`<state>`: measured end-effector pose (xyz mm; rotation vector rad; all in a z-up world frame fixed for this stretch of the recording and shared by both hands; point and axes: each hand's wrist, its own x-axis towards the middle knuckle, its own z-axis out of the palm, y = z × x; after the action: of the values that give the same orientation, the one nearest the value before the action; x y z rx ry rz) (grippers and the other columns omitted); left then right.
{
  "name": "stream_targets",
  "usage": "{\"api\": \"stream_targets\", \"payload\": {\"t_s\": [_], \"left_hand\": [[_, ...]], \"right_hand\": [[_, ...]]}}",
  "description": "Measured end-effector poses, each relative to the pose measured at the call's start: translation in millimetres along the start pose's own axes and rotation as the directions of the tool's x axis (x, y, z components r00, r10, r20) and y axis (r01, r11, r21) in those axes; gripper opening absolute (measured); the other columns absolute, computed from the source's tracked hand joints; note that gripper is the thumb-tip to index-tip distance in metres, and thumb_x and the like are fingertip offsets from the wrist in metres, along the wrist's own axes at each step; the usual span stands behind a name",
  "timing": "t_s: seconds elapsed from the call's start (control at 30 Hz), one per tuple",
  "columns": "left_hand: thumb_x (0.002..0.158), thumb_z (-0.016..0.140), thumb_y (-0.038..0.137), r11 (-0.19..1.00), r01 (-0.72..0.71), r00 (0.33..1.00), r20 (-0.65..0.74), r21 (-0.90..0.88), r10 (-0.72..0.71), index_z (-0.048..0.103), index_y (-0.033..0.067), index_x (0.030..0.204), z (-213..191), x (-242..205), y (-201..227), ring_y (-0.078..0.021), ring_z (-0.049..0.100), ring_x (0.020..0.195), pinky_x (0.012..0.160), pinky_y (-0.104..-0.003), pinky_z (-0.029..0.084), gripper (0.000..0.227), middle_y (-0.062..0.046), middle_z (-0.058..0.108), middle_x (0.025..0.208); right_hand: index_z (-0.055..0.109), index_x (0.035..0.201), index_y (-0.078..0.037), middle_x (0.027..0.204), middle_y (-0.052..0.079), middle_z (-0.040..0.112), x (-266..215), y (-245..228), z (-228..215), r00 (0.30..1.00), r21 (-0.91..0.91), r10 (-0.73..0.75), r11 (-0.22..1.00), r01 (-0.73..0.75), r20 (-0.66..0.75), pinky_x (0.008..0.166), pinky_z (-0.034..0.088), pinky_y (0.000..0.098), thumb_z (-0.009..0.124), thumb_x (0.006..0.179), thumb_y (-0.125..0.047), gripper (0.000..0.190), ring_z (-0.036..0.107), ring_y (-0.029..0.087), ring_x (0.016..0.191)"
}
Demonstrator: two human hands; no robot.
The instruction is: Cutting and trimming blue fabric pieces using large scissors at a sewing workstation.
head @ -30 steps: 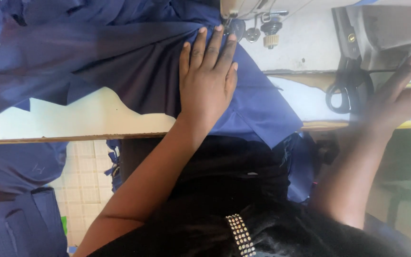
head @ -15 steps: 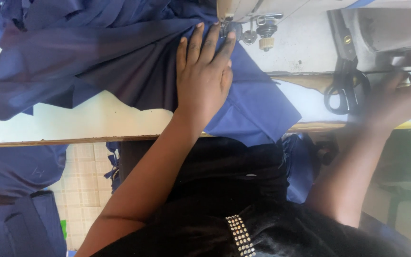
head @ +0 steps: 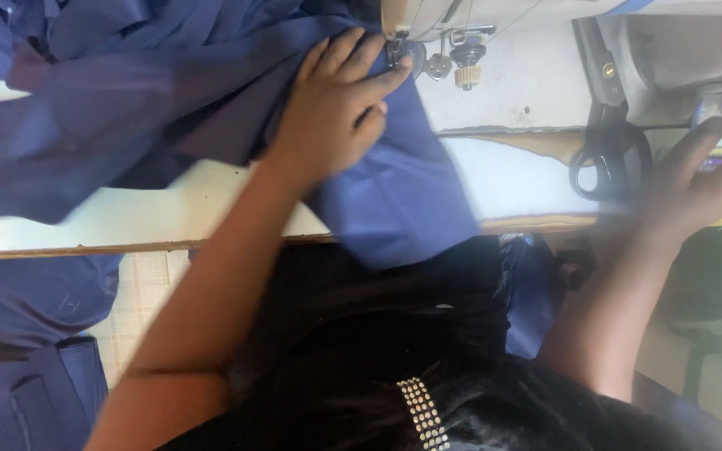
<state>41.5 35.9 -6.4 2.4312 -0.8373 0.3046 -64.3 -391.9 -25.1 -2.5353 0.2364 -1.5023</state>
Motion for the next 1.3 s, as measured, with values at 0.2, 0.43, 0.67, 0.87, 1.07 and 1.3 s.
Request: {"api": "stream_targets", "payload": {"t_s": [0.2, 0.43, 0.67, 0.87, 1.07, 1.3], "left_hand": [[0.087, 0.051, 0.006, 0.884, -0.271, 0.895, 0.239, -0.381, 0.377, 0.065, 0.0167, 0.145, -19, 31, -54, -0.0371, 0.038, 0.149, 0.122, -0.062, 0.017, 0.061, -0.03, 0.048, 0.156], [0.096, 0.049, 0.009, 0.979, -0.204, 0.978, 0.035, -0.001, 0.204, 0.067, 0.0053, 0.128, -30, -23, 33, -0.0436, 0.051, 0.122, 0.112, -0.063, 0.033, 0.037, -0.022, 0.056, 0.134], [0.099, 0.064, 0.018, 0.972, -0.188, 0.957, -0.247, -0.143, 0.149, 0.074, 0.0159, 0.104, 4, -63, 30, -0.0265, 0.064, 0.105, 0.104, -0.045, 0.046, 0.011, -0.002, 0.066, 0.105], [0.104, 0.064, 0.022, 0.966, -0.236, 0.944, -0.261, -0.103, 0.203, 0.074, 0.0197, 0.099, 4, -60, 29, -0.0232, 0.066, 0.102, 0.107, -0.042, 0.046, 0.011, 0.001, 0.068, 0.1], [0.105, 0.062, 0.012, 0.956, -0.182, 0.965, -0.227, -0.232, 0.129, 0.077, 0.0086, 0.107, 8, -71, 41, -0.0307, 0.067, 0.107, 0.111, -0.043, 0.047, 0.016, -0.008, 0.073, 0.107], [0.106, 0.06, 0.015, 0.933, -0.218, 0.97, -0.173, -0.287, 0.174, 0.075, 0.0082, 0.116, 2, -54, 24, -0.0331, 0.065, 0.117, 0.111, -0.046, 0.047, 0.02, -0.011, 0.071, 0.118]], "right_hand": [[0.055, 0.118, -0.004, 0.125, 0.014, 0.056, -4, -170, -32, 0.86, 0.454, 0.155, 0.796, -0.401, 0.487, 0.097, 0.054, 0.0378, 0.055, 0.097, 0.004, 0.023, 0.06, 0.027, 0.114], [0.062, 0.1, -0.003, 0.094, 0.015, 0.062, -22, -268, -37, 0.648, 0.527, -0.386, 0.85, -0.027, 0.656, 0.076, 0.042, 0.0462, 0.055, 0.107, -0.02, 0.02, 0.056, 0.037, 0.083], [0.059, 0.114, -0.015, 0.079, 0.006, 0.07, -47, -268, -51, 0.692, 0.365, -0.269, 0.931, 0.008, 0.67, 0.068, 0.058, 0.0387, 0.067, 0.1, -0.029, 0.022, 0.072, 0.029, 0.071], [0.061, 0.132, -0.009, 0.079, 0.01, 0.073, -46, -267, -62, 0.634, 0.354, -0.237, 0.933, -0.062, 0.736, 0.067, 0.058, 0.048, 0.065, 0.096, -0.02, 0.038, 0.071, 0.035, 0.075], [0.064, 0.132, -0.009, 0.076, 0.011, 0.072, -42, -265, -59, 0.594, 0.361, -0.217, 0.923, -0.133, 0.774, 0.068, 0.058, 0.0512, 0.065, 0.093, -0.019, 0.04, 0.071, 0.039, 0.077], [0.066, 0.132, -0.012, 0.076, 0.011, 0.072, -32, -267, -37, 0.602, 0.358, -0.219, 0.926, -0.119, 0.768, 0.072, 0.058, 0.051, 0.065, 0.093, -0.018, 0.039, 0.071, 0.04, 0.078]]}}
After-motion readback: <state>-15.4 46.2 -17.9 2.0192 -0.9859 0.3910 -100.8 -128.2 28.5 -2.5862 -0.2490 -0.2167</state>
